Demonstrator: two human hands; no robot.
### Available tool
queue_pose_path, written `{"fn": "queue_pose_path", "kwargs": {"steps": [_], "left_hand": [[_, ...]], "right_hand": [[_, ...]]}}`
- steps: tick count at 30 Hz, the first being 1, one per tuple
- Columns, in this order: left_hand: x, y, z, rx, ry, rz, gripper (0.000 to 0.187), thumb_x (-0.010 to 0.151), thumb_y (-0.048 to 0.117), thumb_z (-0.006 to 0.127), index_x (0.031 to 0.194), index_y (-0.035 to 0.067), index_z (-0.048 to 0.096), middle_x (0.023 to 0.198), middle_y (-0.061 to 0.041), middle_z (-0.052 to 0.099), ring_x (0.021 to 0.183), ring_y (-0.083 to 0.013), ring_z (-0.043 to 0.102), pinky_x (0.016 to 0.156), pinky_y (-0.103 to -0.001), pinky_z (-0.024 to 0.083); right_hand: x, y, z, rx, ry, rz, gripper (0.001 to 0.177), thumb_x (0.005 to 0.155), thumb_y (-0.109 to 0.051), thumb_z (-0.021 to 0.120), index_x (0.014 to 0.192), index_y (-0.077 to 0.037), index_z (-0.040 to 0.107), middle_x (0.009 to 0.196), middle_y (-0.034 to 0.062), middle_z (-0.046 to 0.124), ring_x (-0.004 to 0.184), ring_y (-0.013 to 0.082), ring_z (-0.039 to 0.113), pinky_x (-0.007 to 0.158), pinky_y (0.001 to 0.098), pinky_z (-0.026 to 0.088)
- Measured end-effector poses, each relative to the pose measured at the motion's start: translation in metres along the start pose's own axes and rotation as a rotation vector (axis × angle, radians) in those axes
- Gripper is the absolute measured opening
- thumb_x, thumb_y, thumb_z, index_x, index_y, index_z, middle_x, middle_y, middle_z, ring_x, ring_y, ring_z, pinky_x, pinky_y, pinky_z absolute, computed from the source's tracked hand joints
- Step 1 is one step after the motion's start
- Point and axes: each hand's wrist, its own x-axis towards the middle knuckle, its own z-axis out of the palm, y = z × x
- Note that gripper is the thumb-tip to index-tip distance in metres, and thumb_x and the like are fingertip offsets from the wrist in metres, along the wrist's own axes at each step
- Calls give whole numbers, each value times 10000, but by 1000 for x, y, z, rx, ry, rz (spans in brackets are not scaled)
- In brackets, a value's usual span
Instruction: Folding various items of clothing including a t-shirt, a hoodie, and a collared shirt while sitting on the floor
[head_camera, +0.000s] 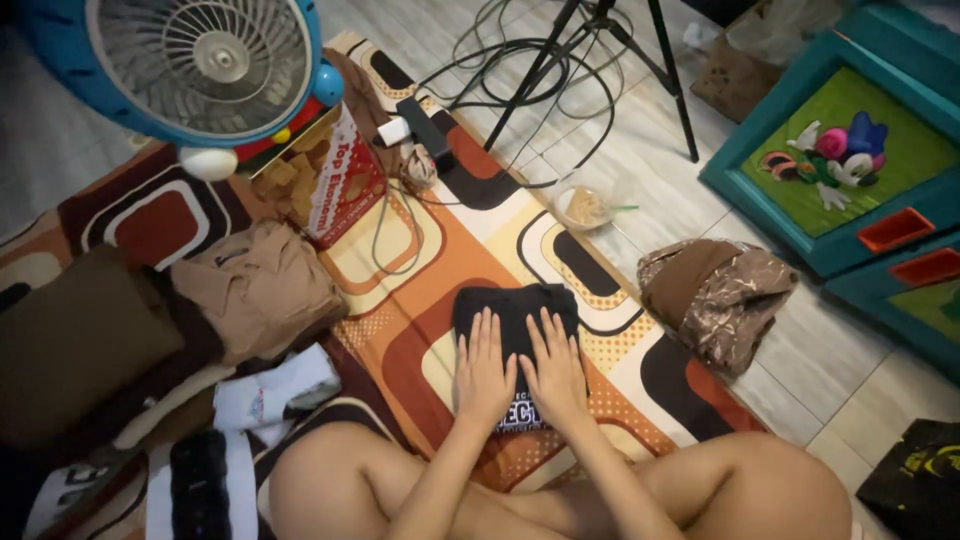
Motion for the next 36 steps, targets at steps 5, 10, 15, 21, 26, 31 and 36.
{"fn": "queue_pose_path", "kwargs": {"steps": [5, 10, 15, 21, 26, 31, 36], "left_hand": [[3, 0, 5, 50, 15, -3, 748, 986, 401, 492, 1616, 45, 299, 1711, -158, 264, 1570, -303, 258, 1205, -543, 261], [13, -11, -1, -120, 35, -51, 649, 990, 356, 567, 1567, 103, 411, 1693, -141, 284, 1539, -331, 306, 1188, -553, 298], [38, -28, -1, -243, 230, -195, 693, 830, 38, 695, 1482, 173, 503, 1653, -165, 329, 1450, -423, 371, 1158, -589, 347], [60, -74, 3, -191, -15, -186, 587, 764, 171, 818, 1320, 194, 629, 976, 15, 601, 1089, -259, 520, 1052, -523, 399], [65, -88, -13, -291, -255, -208, 585, 787, 253, 842, 1259, 218, 499, 1251, -114, 350, 1252, -333, 390, 1085, -497, 385], [67, -95, -5, -742, -202, -185, 1122, 730, -40, 821, 1666, 173, 241, 1415, -252, 549, 1392, -475, 481, 1142, -545, 423], [71, -110, 3, -515, -105, 13, 459, 642, 425, 950, 943, 115, 796, 937, -125, 736, 939, -383, 669, 880, -470, 540]], "right_hand": [[3, 4, 5, -38, -3, 3, 648, 1052, -420, 434, 1653, -229, 284, 1712, 103, 251, 1554, 344, 261, 1173, 575, 304], [19, 31, 12, 162, 150, -8, 474, 1031, -276, 534, 1503, -237, 540, 1534, 79, 522, 1416, 330, 489, 1145, 505, 385], [45, 54, -17, 183, 312, 74, 661, 879, -63, 736, 1491, -78, 487, 1528, 205, 456, 1308, 443, 506, 1101, 568, 414], [58, 154, 34, 117, -2, -17, 382, 780, -481, 850, 1051, -240, 731, 895, -25, 620, 1005, 251, 573, 912, 418, 486], [59, 117, -27, 537, -76, 115, 456, 736, -394, 924, 1030, -91, 751, 1050, 124, 716, 1084, 345, 660, 984, 469, 527], [48, 65, -73, 879, -64, 129, 227, 895, -213, 840, 1044, -85, 725, 905, 35, 690, 903, 163, 626, 846, 352, 549], [29, 94, -43, 1156, -88, 380, 550, 929, -288, 733, 1425, -68, 642, 1329, 99, 700, 1169, 224, 662, 1077, 452, 493]]}}
